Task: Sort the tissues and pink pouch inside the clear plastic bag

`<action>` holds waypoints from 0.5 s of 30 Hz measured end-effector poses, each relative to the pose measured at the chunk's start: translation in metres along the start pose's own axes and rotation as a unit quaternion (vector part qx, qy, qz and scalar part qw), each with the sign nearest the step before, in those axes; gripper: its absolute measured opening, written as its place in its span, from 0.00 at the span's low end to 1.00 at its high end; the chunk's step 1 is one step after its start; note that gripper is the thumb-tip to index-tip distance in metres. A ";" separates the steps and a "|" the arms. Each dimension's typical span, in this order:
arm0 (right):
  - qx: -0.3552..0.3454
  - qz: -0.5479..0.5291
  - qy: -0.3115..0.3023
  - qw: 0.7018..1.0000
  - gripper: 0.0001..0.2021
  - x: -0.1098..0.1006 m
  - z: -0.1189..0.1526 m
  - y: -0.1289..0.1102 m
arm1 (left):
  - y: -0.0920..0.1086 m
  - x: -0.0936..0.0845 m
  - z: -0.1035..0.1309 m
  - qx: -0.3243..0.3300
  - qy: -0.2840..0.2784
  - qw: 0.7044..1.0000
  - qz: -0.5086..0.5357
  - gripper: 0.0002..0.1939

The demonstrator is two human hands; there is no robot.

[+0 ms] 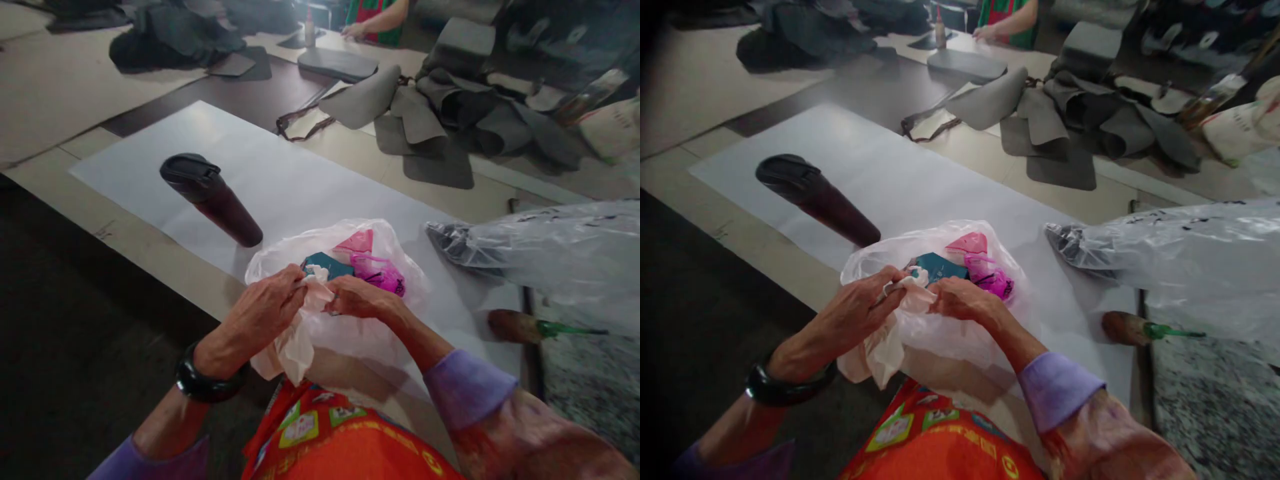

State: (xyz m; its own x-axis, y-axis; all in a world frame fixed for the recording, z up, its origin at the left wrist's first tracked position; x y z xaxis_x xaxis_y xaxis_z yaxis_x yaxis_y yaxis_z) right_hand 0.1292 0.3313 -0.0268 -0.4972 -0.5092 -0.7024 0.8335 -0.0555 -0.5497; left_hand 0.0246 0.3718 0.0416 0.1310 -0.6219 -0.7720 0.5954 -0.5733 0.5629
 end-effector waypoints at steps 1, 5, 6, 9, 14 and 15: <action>-0.010 -0.007 -0.009 1.000 0.08 0.002 0.004 -0.001 | -0.003 -0.002 0.001 -0.009 0.002 1.000 0.002 0.10; 0.056 0.007 0.101 0.993 0.15 -0.028 0.019 0.017 | -0.011 -0.009 0.003 -0.031 0.028 0.999 0.008 0.11; 0.069 0.012 0.127 0.989 0.15 -0.035 0.019 0.022 | -0.012 -0.010 0.003 -0.030 0.036 0.999 0.011 0.11; 0.059 0.019 0.138 0.988 0.21 -0.039 0.007 0.025 | -0.014 -0.013 0.007 -0.022 0.057 0.998 0.025 0.12; 0.084 0.064 0.071 0.992 0.26 -0.001 -0.016 0.022 | -0.022 -0.016 0.019 -0.015 0.065 0.997 0.037 0.12; 0.093 0.076 0.060 0.991 0.24 0.005 -0.017 0.022 | -0.026 -0.015 0.021 -0.022 0.058 0.997 0.040 0.12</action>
State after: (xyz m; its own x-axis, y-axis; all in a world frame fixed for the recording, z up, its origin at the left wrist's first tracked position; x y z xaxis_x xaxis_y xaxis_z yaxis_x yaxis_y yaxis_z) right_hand 0.1407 0.3419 -0.0496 -0.3776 -0.4181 -0.8262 0.9257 -0.1485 -0.3479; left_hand -0.0096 0.3849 0.0448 0.2687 -0.5969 -0.7560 0.6138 -0.4988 0.6119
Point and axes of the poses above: each hand's wrist, its own z-axis away from the middle knuckle, its own x-axis out of the palm, y = z × x, the point moved 8 cm from there along -z, towards the middle knuckle, and after that the axes turned 6 degrees about -y, right-handed, at the moved point
